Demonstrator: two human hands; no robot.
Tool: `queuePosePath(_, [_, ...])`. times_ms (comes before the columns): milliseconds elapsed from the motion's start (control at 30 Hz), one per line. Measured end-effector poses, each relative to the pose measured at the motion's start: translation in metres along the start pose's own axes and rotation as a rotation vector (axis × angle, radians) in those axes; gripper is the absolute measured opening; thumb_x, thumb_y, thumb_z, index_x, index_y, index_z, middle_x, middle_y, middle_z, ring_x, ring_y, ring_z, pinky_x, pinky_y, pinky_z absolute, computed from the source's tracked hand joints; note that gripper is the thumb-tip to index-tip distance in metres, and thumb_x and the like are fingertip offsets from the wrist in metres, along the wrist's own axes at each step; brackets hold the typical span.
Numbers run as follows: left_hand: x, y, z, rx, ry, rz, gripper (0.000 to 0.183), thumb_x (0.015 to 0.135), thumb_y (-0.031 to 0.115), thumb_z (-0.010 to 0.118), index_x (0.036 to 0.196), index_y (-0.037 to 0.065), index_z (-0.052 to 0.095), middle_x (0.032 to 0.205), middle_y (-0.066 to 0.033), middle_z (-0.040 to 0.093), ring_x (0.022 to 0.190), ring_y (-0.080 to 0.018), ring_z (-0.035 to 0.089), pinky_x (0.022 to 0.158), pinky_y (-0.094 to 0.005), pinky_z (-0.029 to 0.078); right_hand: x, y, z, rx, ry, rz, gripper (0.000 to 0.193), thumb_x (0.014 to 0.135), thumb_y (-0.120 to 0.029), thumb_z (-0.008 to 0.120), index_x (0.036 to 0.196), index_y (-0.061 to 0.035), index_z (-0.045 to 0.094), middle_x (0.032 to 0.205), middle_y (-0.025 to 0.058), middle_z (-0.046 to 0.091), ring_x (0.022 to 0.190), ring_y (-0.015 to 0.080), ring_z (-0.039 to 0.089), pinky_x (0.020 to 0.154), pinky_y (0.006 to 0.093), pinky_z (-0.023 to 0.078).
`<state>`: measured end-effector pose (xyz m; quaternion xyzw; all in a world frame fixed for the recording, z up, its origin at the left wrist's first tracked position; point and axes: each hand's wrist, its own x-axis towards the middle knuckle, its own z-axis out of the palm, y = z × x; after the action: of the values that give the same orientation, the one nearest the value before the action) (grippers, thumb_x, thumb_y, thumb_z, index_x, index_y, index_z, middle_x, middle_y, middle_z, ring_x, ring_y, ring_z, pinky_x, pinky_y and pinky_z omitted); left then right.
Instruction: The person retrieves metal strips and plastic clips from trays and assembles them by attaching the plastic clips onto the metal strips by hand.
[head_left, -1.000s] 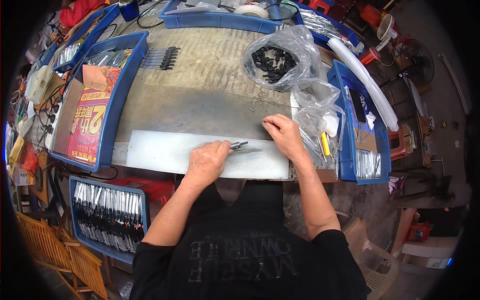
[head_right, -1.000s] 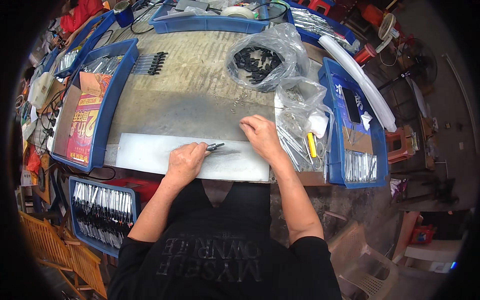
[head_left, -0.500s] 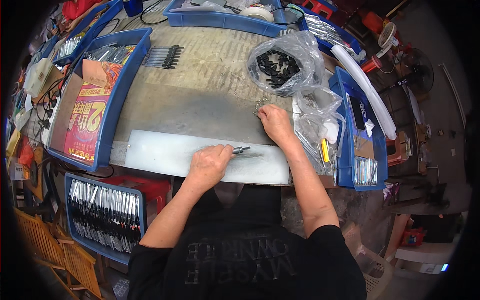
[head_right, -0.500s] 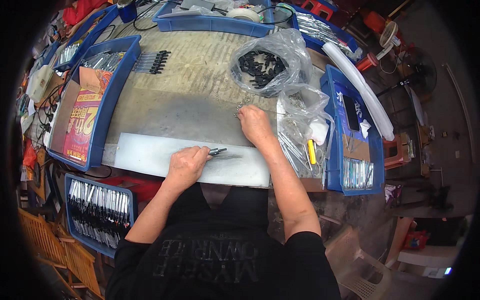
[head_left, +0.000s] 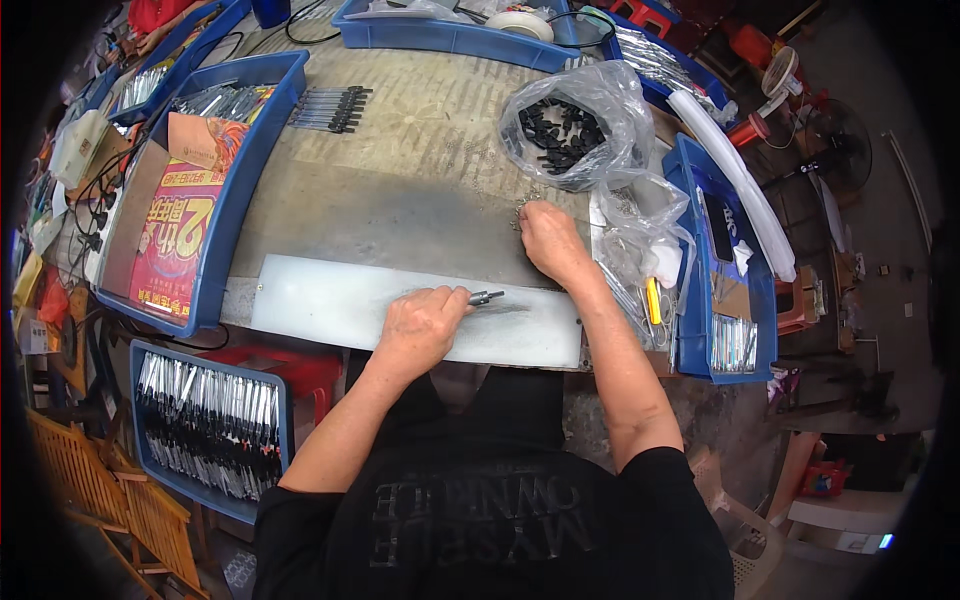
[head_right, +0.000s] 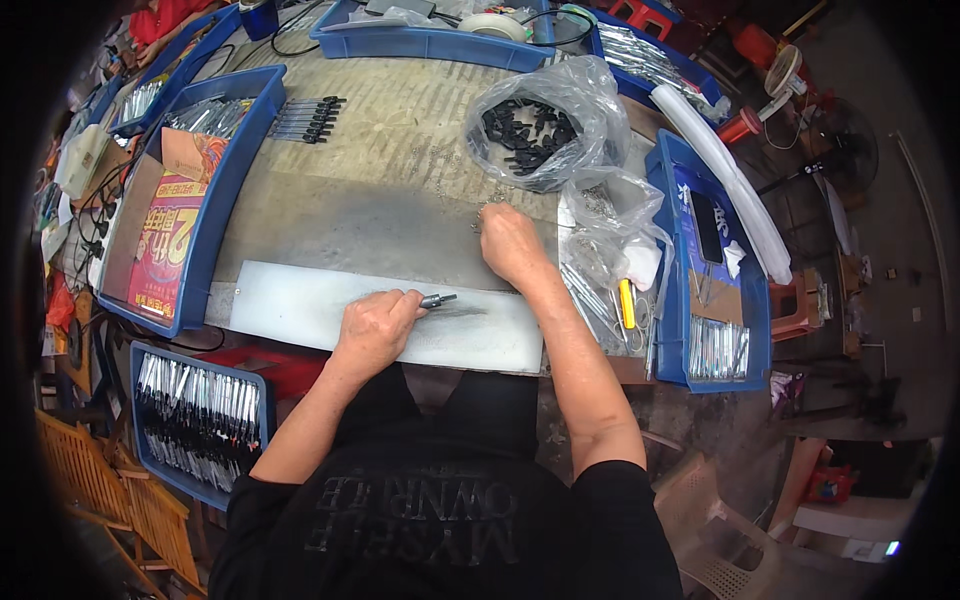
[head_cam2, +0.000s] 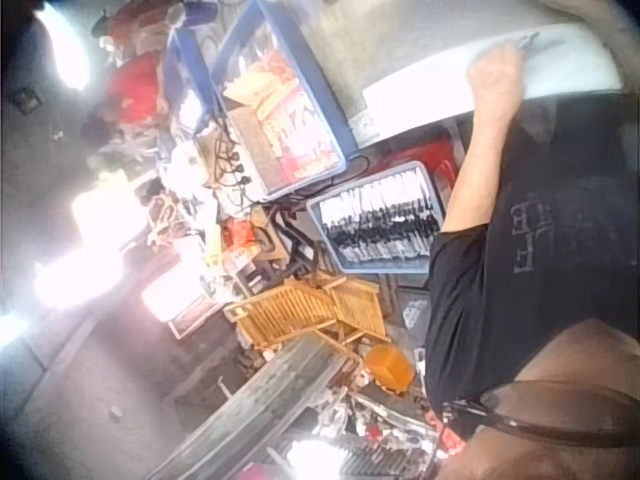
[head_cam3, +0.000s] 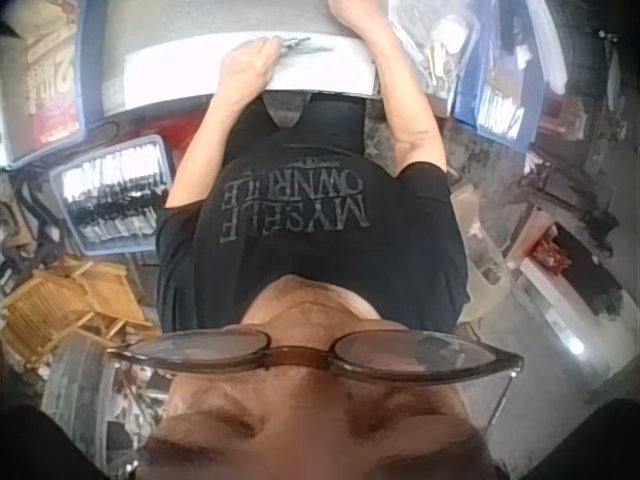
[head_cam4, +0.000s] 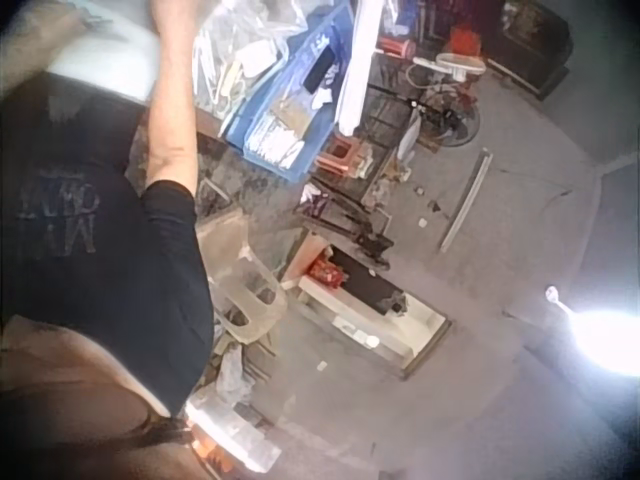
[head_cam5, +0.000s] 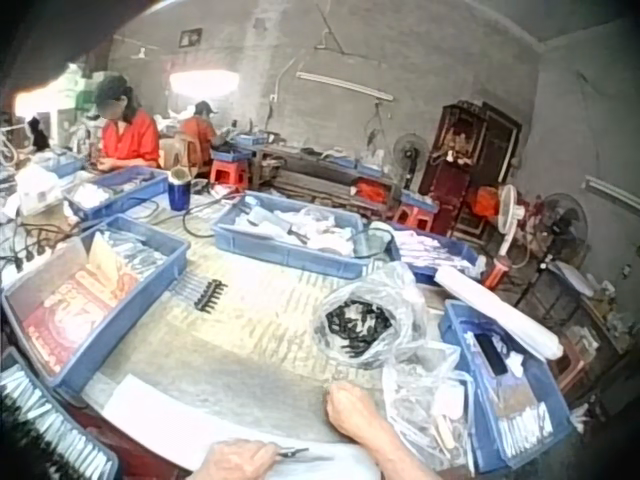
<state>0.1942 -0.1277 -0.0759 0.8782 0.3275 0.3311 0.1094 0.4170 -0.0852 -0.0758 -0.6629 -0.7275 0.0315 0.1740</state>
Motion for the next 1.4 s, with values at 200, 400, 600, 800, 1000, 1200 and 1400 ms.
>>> queuePosePath(200, [-0.002, -0.001, 0.001, 0.040, 0.010, 0.016, 0.016, 0.072, 0.015, 0.063, 0.074, 0.007, 0.050, 0.057, -0.0048, 0.047, 0.050, -0.0209, 0.052, 0.045, -0.0331, 0.043, -0.018, -0.035, -0.046, 0.368, -0.162, 0.162, 0.015, 0.078, -0.011, 0.050, 0.079, 0.0022, 0.055, 0.079, 0.0199, 0.058, 0.076, 0.0365, 0.055, 0.068, 0.0419, 0.043])
queuePosePath(400, [-0.002, 0.000, 0.001, 0.072, 0.005, 0.041, 0.015, 0.072, 0.016, 0.063, 0.078, 0.006, 0.053, 0.058, -0.0047, 0.048, 0.052, -0.0199, 0.054, 0.046, -0.0318, 0.044, -0.044, -0.058, -0.048, 0.457, -0.266, -0.106, 0.017, 0.081, -0.014, 0.051, 0.078, 0.0018, 0.055, 0.072, 0.0172, 0.056, 0.070, 0.0329, 0.054, 0.063, 0.0376, 0.042])
queuePosePath(600, [-0.003, 0.000, 0.001, 0.099, -0.009, 0.063, 0.014, 0.074, 0.015, 0.059, 0.075, 0.005, 0.049, 0.060, -0.0047, 0.047, 0.054, -0.0188, 0.054, 0.047, -0.0310, 0.045, -0.043, -0.066, -0.045, 0.355, -0.345, -0.096, 0.018, 0.081, -0.015, 0.049, 0.080, 0.0012, 0.057, 0.078, 0.0191, 0.058, 0.077, 0.0362, 0.055, 0.069, 0.0431, 0.042])
queuePosePath(800, [-0.004, 0.001, 0.001, 0.137, -0.038, 0.067, 0.009, 0.069, 0.010, 0.055, 0.075, 0.005, 0.049, 0.060, -0.0044, 0.048, 0.054, -0.0178, 0.054, 0.046, -0.0308, 0.045, -0.043, -0.068, -0.043, 0.320, -0.300, -0.145, 0.017, 0.078, -0.013, 0.049, 0.076, 0.0021, 0.057, 0.075, 0.0195, 0.058, 0.072, 0.0369, 0.056, 0.066, 0.0439, 0.043])
queuePosePath(1000, [-0.003, 0.002, 0.000, 0.154, -0.040, 0.086, 0.010, 0.066, 0.008, 0.054, 0.075, 0.005, 0.049, 0.060, -0.0042, 0.047, 0.054, -0.0174, 0.053, 0.046, -0.0301, 0.045, -0.042, -0.075, -0.044, 0.274, -0.299, -0.065, 0.017, 0.076, -0.012, 0.050, 0.074, 0.0027, 0.058, 0.072, 0.0213, 0.058, 0.071, 0.0374, 0.057, 0.066, 0.0443, 0.043])
queuePosePath(1200, [-0.003, 0.002, 0.000, 0.164, -0.040, 0.095, 0.011, 0.066, 0.008, 0.054, 0.075, 0.004, 0.050, 0.061, -0.0042, 0.047, 0.054, -0.0171, 0.053, 0.045, -0.0295, 0.045, -0.043, -0.078, -0.046, 0.340, -0.354, 0.124, 0.016, 0.074, -0.012, 0.053, 0.075, 0.0026, 0.058, 0.072, 0.0211, 0.059, 0.072, 0.0369, 0.058, 0.066, 0.0420, 0.044])
queuePosePath(1400, [-0.003, 0.002, 0.000, 0.151, -0.046, 0.092, 0.016, 0.071, 0.014, 0.062, 0.080, 0.003, 0.054, 0.057, -0.0049, 0.048, 0.052, -0.0180, 0.053, 0.045, -0.0306, 0.044, -0.043, -0.073, -0.044, 0.377, -0.320, 0.017, 0.012, 0.075, -0.011, 0.055, 0.074, 0.0003, 0.057, 0.073, 0.0184, 0.058, 0.071, 0.0358, 0.057, 0.063, 0.0419, 0.045])
